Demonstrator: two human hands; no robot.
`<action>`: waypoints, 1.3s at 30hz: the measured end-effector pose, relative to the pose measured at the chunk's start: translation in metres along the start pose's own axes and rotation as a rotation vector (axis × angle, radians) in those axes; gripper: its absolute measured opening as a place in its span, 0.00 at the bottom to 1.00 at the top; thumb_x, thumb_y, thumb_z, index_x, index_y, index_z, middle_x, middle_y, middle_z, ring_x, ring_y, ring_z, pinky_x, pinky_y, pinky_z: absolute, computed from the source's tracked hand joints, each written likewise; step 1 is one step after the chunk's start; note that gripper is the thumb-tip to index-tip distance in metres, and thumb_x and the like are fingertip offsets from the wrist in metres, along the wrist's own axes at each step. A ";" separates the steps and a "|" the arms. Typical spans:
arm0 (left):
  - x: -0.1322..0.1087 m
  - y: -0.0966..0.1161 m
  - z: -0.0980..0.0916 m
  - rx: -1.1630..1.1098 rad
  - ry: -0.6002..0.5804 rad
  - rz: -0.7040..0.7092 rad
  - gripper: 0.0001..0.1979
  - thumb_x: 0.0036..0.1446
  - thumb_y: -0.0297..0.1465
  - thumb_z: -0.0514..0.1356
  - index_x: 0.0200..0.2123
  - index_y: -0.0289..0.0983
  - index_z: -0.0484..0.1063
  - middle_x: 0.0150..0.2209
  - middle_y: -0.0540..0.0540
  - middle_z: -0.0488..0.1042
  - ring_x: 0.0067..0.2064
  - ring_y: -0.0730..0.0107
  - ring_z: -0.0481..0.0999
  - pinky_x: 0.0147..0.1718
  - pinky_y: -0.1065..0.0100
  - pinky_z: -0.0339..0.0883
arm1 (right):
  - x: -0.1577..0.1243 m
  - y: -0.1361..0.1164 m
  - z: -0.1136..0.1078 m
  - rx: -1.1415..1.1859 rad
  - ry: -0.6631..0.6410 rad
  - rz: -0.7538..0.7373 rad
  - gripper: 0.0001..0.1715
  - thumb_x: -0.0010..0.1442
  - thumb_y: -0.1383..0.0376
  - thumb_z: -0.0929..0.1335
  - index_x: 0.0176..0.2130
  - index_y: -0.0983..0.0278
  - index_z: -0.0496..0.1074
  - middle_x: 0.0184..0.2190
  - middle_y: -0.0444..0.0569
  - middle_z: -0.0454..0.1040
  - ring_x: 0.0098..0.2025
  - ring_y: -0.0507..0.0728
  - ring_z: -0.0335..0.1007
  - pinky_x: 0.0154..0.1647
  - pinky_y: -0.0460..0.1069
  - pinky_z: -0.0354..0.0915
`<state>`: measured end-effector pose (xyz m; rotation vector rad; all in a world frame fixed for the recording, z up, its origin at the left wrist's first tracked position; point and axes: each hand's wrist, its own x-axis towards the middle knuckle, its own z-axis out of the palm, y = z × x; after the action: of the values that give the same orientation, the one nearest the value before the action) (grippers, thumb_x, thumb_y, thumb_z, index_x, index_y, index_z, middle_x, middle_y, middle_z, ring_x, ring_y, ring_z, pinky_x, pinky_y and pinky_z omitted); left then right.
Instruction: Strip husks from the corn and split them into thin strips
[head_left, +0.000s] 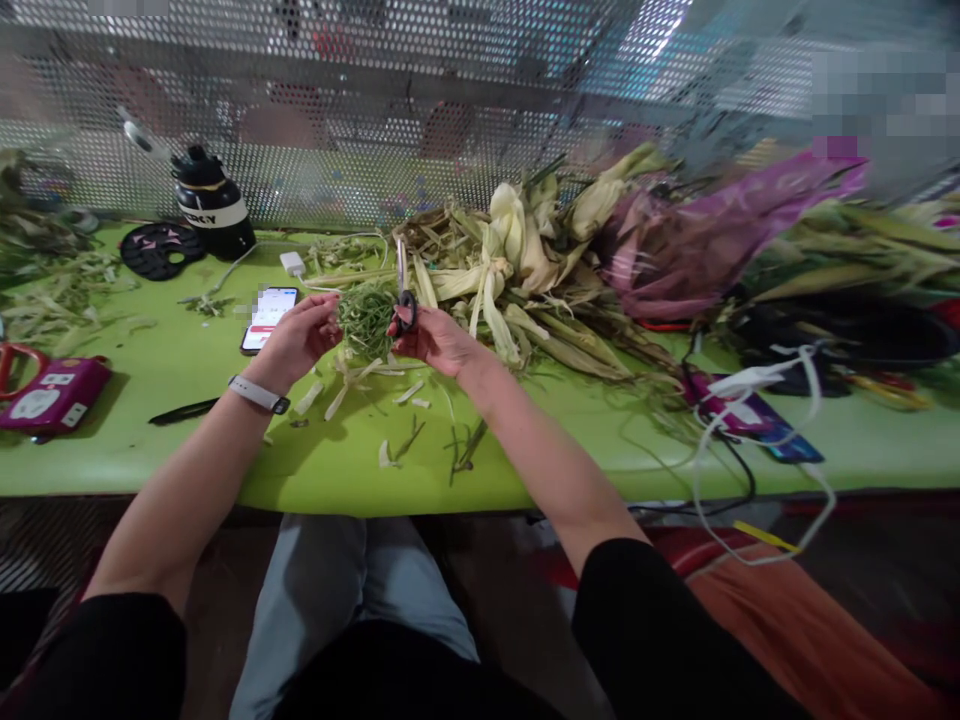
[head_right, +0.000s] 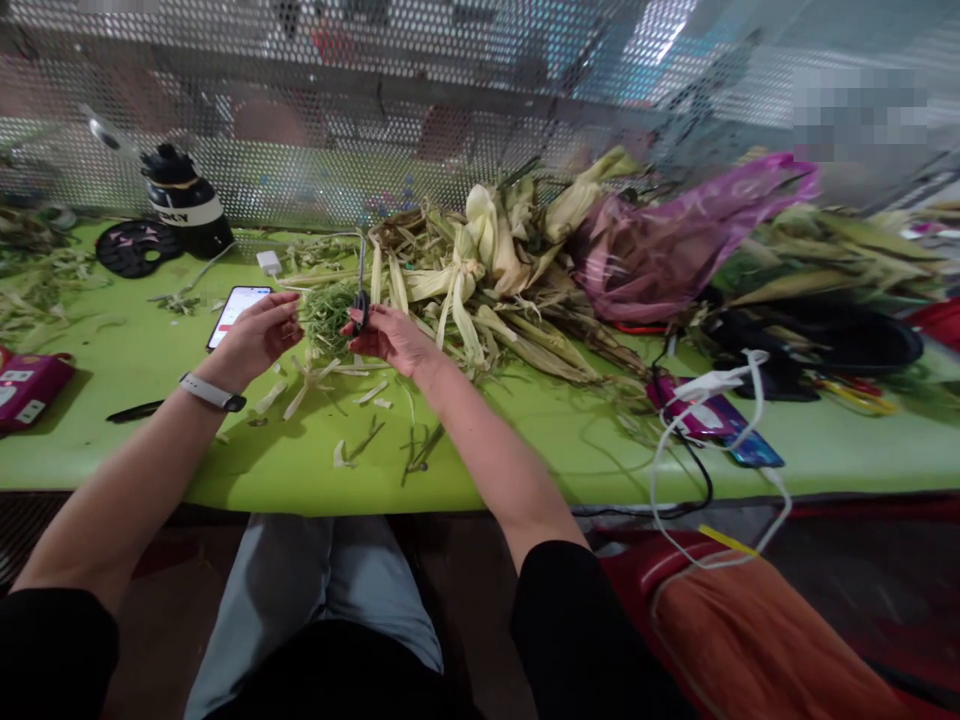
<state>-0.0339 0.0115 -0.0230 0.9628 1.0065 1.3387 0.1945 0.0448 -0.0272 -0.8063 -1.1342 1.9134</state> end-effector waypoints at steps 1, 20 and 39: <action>-0.002 0.002 0.000 -0.059 -0.004 -0.025 0.10 0.52 0.29 0.67 0.37 0.36 0.72 0.24 0.56 0.67 0.24 0.82 0.68 0.32 0.75 0.69 | 0.000 0.001 0.002 -0.003 -0.003 0.011 0.12 0.59 0.61 0.75 0.35 0.64 0.70 0.28 0.42 0.79 0.23 0.48 0.74 0.31 0.44 0.75; -0.005 0.021 -0.033 1.065 -0.046 -0.111 0.07 0.44 0.34 0.73 0.22 0.38 0.81 0.21 0.45 0.73 0.26 0.65 0.69 0.27 0.65 0.60 | -0.002 0.006 -0.004 -0.213 -0.124 0.101 0.20 0.55 0.52 0.77 0.30 0.64 0.72 0.24 0.44 0.77 0.19 0.47 0.67 0.20 0.42 0.70; -0.011 0.034 -0.034 0.287 -0.103 -0.077 0.11 0.53 0.33 0.70 0.26 0.32 0.76 0.27 0.46 0.77 0.29 0.74 0.76 0.38 0.69 0.73 | 0.000 -0.003 -0.017 -0.342 -0.313 0.317 0.21 0.69 0.54 0.65 0.30 0.65 0.67 0.21 0.46 0.75 0.17 0.48 0.66 0.13 0.40 0.62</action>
<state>-0.0767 0.0005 -0.0004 1.1826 1.1643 1.0876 0.2090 0.0535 -0.0317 -0.9354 -1.6378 2.1928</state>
